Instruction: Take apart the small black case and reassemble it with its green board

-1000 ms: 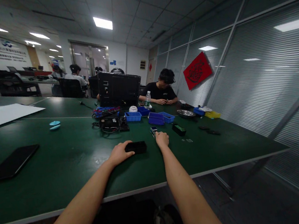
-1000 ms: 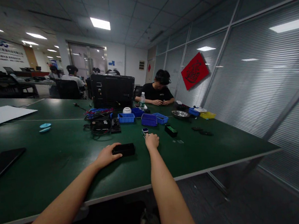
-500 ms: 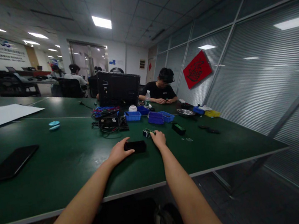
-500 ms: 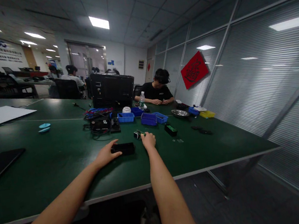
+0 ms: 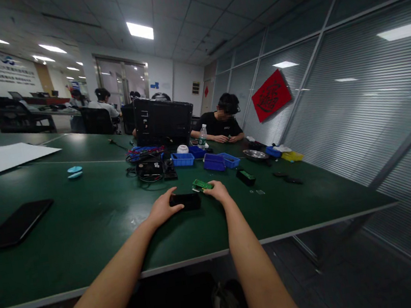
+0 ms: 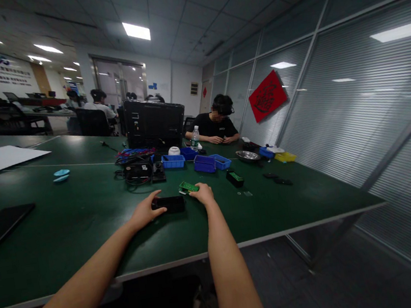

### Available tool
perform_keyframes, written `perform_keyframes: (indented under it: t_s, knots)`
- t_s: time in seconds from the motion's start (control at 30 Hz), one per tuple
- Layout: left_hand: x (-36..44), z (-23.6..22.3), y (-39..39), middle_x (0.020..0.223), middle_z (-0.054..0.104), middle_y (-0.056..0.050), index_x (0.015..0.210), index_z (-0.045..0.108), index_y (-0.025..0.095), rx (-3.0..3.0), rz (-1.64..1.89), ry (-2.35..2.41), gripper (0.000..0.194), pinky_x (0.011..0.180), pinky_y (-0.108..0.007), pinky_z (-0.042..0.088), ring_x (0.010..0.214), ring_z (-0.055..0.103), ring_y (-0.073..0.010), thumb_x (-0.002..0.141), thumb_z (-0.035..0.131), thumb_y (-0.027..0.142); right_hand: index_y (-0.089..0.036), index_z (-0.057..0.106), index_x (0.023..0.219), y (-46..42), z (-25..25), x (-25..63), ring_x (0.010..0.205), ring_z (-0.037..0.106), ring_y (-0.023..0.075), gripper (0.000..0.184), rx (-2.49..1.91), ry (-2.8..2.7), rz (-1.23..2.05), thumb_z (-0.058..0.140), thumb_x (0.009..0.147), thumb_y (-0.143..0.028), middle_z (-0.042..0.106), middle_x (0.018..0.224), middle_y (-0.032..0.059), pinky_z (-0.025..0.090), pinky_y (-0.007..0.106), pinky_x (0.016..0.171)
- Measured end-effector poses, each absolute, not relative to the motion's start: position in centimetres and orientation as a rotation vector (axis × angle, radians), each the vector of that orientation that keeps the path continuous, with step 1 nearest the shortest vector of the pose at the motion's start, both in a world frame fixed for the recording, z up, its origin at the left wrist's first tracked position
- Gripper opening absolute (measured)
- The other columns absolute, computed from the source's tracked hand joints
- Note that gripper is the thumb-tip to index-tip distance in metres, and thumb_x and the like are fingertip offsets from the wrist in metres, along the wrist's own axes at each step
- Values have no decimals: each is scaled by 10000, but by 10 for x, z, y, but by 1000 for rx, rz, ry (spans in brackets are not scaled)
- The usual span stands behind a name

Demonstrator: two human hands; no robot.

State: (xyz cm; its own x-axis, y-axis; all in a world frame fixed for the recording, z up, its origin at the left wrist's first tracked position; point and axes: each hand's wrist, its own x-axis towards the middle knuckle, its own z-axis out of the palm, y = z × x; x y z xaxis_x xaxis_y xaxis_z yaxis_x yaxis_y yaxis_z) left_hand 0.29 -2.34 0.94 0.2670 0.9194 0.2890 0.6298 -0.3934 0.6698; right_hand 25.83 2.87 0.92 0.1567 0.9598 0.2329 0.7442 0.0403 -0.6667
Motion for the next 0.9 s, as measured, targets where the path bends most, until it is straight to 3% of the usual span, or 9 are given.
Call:
perform_keyframes:
  t_s: [0.2,0.43,0.73,0.9]
  knots:
    - [1,8,-21,993,594,-45,1294,347,225,2087,939,1403,721,809,-293,429,906,571,-192,639,622,350,-161,654,815,26,15,256,633,547,166,341,-1655,-1493,490,733,497,-255,593,658,20,399,281,611]
    - [1,3,-17,1007,590,-43,1322,294,225,2039,963,1398,778,803,-293,435,911,576,-192,630,631,338,-148,605,1009,14,30,235,639,548,133,488,-1102,-1328,951,685,569,-345,620,788,37,387,229,529]
    - [1,5,-16,1014,606,-58,1338,257,189,2000,998,1427,812,832,-301,422,932,576,-201,630,636,310,-181,637,935,8,28,217,749,540,141,404,-1005,-1586,1067,712,553,-287,621,833,10,416,265,698]
    - [2,7,-17,1007,608,-66,1347,240,174,2012,988,1450,830,813,-280,428,923,582,-194,631,638,310,-187,638,946,9,25,215,631,486,110,401,-1041,-1722,1011,708,569,-304,577,712,-24,392,251,645]
